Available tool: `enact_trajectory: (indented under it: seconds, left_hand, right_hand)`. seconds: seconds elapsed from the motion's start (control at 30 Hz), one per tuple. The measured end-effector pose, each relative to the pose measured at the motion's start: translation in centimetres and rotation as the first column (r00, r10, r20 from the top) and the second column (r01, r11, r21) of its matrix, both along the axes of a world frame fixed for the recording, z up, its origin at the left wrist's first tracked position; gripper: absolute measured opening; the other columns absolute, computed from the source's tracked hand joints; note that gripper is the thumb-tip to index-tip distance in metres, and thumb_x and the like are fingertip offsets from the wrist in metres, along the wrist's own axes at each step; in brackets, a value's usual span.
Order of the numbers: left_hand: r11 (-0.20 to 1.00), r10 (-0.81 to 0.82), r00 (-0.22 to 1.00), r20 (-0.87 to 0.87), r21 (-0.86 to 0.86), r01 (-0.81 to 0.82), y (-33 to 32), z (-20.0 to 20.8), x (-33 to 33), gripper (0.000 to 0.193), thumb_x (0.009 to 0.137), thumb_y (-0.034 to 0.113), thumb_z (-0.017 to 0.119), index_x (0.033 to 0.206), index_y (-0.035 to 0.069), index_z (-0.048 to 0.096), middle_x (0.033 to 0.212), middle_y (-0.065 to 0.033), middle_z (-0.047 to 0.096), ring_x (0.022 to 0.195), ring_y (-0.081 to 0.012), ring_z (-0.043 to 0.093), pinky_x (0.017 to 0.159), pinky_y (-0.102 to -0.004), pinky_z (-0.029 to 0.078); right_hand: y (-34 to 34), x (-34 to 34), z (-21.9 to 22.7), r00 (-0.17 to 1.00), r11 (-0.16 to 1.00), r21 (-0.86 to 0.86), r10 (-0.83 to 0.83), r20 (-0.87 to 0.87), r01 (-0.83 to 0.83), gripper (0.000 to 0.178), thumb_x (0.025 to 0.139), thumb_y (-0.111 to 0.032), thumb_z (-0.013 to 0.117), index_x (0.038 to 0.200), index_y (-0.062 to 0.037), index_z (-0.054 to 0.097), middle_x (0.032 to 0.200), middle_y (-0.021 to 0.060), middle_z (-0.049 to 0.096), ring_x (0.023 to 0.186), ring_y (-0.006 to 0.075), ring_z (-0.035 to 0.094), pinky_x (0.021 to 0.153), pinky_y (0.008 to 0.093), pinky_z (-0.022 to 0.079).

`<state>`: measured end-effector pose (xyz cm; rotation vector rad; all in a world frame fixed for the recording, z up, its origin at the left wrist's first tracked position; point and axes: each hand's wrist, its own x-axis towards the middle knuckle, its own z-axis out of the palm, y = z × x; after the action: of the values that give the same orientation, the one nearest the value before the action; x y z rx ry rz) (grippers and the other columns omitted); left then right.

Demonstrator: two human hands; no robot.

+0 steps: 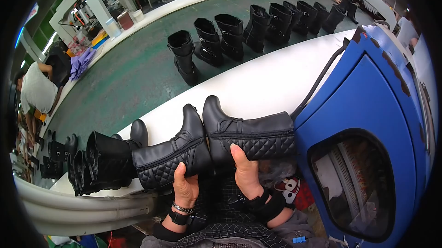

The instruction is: The worker is performing quality control on boots at a manufacturing station, checking for defects and using a small tool to clean the sole edge.

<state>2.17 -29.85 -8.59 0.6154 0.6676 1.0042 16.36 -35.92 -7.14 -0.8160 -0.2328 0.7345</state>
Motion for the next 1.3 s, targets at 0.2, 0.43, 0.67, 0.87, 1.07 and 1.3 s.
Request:
enact_trajectory:
  seconds: [0.2,0.43,0.67,0.87,1.07,1.3]
  left_hand:
    - [1.0,-0.009,0.999,0.038,-0.015,0.009,0.0,-0.3,-0.1,0.044,0.086,0.024,0.061,0.124,0.005,0.052,0.12,-0.0089,0.06,0.112,-0.0228,0.058,0.098,-0.04,0.045]
    - [0.999,0.023,1.0,-0.017,0.031,-0.023,0.1,-0.4,0.2,0.044,0.086,0.029,0.061,0.122,0.005,0.054,0.119,-0.0091,0.061,0.109,-0.0231,0.059,0.096,-0.0404,0.046]
    - [0.996,0.082,0.997,0.002,0.03,-0.082,0.8,1.1,0.3,0.04,0.085,0.02,0.062,0.121,0.005,0.053,0.115,-0.0079,0.061,0.106,-0.0224,0.06,0.094,-0.0381,0.048]
    - [0.953,0.253,0.967,-0.019,0.178,-0.245,2.4,2.6,-0.2,0.038,0.086,0.008,0.062,0.121,0.002,0.052,0.117,-0.0075,0.058,0.105,-0.0182,0.058,0.094,-0.034,0.048]
    - [0.477,0.694,0.624,-0.359,0.879,-0.025,4.4,2.7,-3.3,0.026,0.087,0.012,0.063,0.105,-0.007,0.061,0.104,-0.0135,0.065,0.094,-0.0222,0.063,0.083,-0.0345,0.048]
    - [0.307,0.834,0.439,-0.335,0.942,0.137,5.5,0.8,-5.1,0.029,0.08,0.018,0.069,0.1,-0.002,0.066,0.098,-0.015,0.067,0.09,-0.0321,0.065,0.086,-0.0399,0.048]
  right_hand:
    - [-0.1,0.0,-0.5,1.0,1.0,-0.009,-0.011,0.029,0.011,0.028,0.084,-0.004,0.061,0.112,-0.0061,0.06,0.112,0.0015,0.059,0.101,0.0129,0.056,0.093,0.0293,0.044]
    - [0.1,0.1,-0.6,0.997,0.999,0.016,-0.05,0.051,0.05,0.031,0.083,-0.002,0.061,0.113,-0.0064,0.059,0.113,0.0018,0.058,0.101,0.0135,0.055,0.093,0.0296,0.044]
    - [1.1,3.3,1.1,0.981,0.99,0.013,-0.143,0.134,0.142,0.048,0.081,-0.001,0.063,0.126,0.0027,0.049,0.123,0.0071,0.054,0.11,0.018,0.053,0.099,0.0315,0.041]
    - [3.2,10.7,2.3,0.669,0.867,-0.005,-0.381,0.639,0.498,0.041,0.077,-0.004,0.069,0.113,0.0085,0.055,0.111,0.0124,0.061,0.099,0.0213,0.06,0.09,0.0327,0.046]
    - [3.1,17.3,2.0,0.24,0.505,-0.038,-0.342,0.909,0.863,0.048,0.077,-0.008,0.068,0.119,0.0092,0.049,0.117,0.0196,0.057,0.104,0.0272,0.058,0.093,0.036,0.044]
    - [4.1,4.0,6.6,0.003,0.783,0.324,-0.384,0.923,0.531,0.071,0.073,-0.004,0.065,0.134,0.0084,0.03,0.143,0.0301,0.025,0.134,0.0381,0.03,0.109,0.0463,0.026]
